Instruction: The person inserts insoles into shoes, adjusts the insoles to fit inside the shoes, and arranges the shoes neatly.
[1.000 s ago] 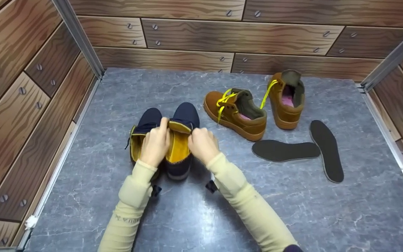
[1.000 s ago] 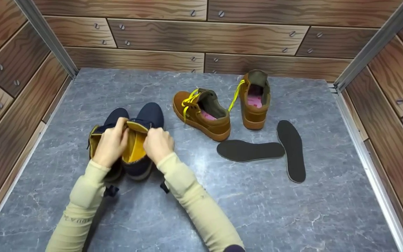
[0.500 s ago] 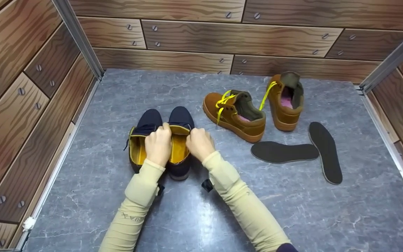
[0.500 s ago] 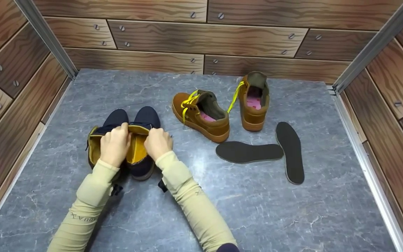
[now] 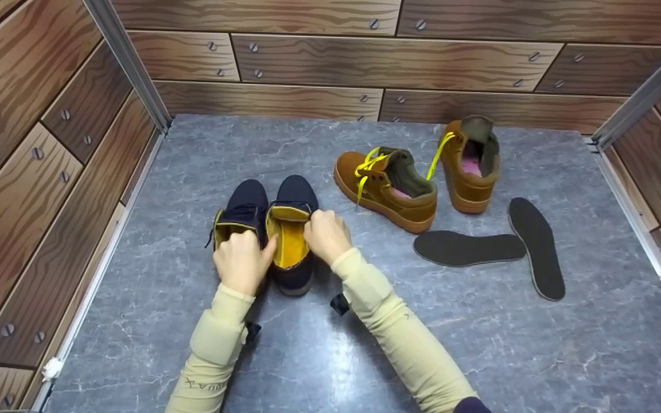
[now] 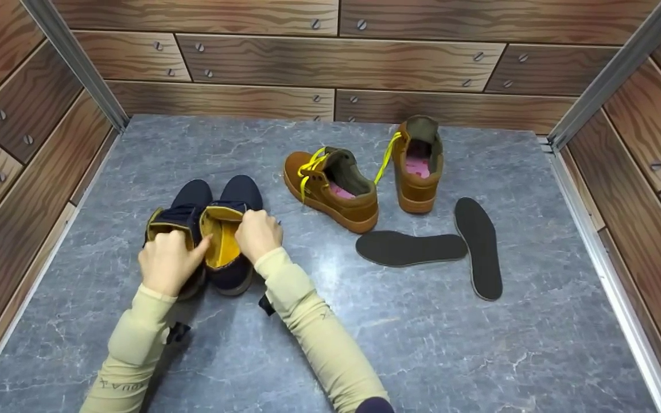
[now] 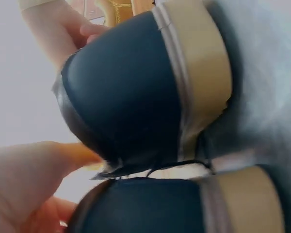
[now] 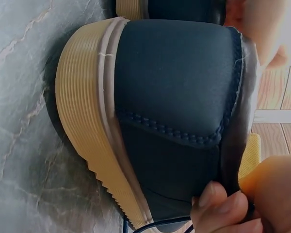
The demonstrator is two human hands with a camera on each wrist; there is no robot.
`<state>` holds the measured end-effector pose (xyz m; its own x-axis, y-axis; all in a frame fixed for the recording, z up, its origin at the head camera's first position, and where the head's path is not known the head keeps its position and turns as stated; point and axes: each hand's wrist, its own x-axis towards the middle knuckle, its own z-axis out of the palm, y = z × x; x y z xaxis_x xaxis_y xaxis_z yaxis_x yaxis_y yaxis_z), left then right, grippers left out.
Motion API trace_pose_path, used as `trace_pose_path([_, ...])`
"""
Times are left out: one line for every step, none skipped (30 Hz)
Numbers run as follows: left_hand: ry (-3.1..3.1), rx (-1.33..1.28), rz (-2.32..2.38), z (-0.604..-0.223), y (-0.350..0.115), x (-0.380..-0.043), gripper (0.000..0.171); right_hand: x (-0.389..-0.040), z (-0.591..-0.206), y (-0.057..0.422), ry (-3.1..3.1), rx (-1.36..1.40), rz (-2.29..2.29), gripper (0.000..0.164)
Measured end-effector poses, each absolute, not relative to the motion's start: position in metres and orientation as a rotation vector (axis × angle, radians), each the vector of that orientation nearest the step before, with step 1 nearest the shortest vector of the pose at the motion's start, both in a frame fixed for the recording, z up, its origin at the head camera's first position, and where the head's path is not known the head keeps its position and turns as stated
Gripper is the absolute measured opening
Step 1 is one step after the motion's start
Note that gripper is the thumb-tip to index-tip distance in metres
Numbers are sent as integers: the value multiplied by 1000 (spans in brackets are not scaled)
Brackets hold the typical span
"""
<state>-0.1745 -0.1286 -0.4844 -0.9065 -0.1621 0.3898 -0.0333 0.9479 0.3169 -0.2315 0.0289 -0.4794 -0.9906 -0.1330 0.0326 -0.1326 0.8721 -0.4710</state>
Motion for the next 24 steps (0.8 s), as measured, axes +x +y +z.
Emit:
trace_pose_path([-2695,126,-439,-486,-129,-175,51,-231,-479,28,3034,-216,-767,24])
trace_pose_path([-2708,111,-451,-487,-129,-177,49,-231,-479,28,3028,-215,-772,25])
trace_pose_path([-2720,101,-463,-488,-128,-178,47,-231,-480,28,3024,-216,-775,25])
trace_pose_path([-2729,97,-474,-489,-128,-180,45,-231,-480,27,3021,-219,-779,25])
trace_pose_path([-2734,97,-490,-489,-128,-181,43,-230,-480,26,3021,-224,-781,25])
trace_pose_path([-2739,102,-507,-490,-127,-183,40,-230,-480,26,3020,-228,-781,25])
trace_pose_path([-2739,106,-524,-491,-127,-184,39,-230,-480,25,3021,-230,-783,25])
trace_pose_path([-2733,105,-539,-492,-127,-185,38,-229,-480,25,3027,-234,-783,25])
trace_pose_path([-2724,100,-555,-493,-127,-186,38,-228,-481,25,3042,-244,-782,25])
trace_pose_path([-2714,90,-565,-494,-127,-187,38,-228,-481,25,3053,-252,-784,25])
trace_pose_path([-2702,77,-573,-496,-128,-188,38,-227,-482,24,3062,-258,-784,25])
trace_pose_path([-2688,62,-576,-497,-129,-188,37,-227,-482,24,3071,-265,-785,25])
trace_pose_path([-2672,43,-575,-498,-129,-188,37,-227,-483,24,3081,-270,-788,25])
trace_pose_path([-2658,24,-574,-499,-129,-189,35,-227,-483,24,3091,-278,-789,25])
trace_pose_path([-2644,6,-572,-500,-130,-189,33,-227,-483,23,3096,-281,-789,25])
trace_pose_path([-2632,-8,-570,-501,-130,-189,31,-227,-483,23,3093,-277,-789,25])
trace_pose_path([-2619,-23,-570,-501,-130,-190,29,-228,-483,23,3092,-276,-788,26])
trace_pose_path([-2608,-36,-568,-501,-130,-191,27,-229,-484,23,3092,-275,-788,26])
trace_pose_path([-2596,-51,-567,-501,-130,-192,26,-230,-484,23,3090,-273,-789,26])
trace_pose_path([-2584,-63,-564,-501,-130,-193,24,-232,-483,23,3088,-271,-787,27])
trace_pose_path([-2574,-73,-563,-500,-129,-194,23,-233,-483,23,3083,-267,-786,27])
trace_pose_path([-2566,-80,-564,-500,-130,-196,22,-235,-482,23,3078,-262,-786,27])
trace_pose_path([-2560,-88,-564,-499,-129,-198,22,-237,-481,23,3073,-259,-786,27])
trace_pose_path([-2555,-94,-564,-498,-130,-200,23,-239,-479,23,3068,-253,-786,27])
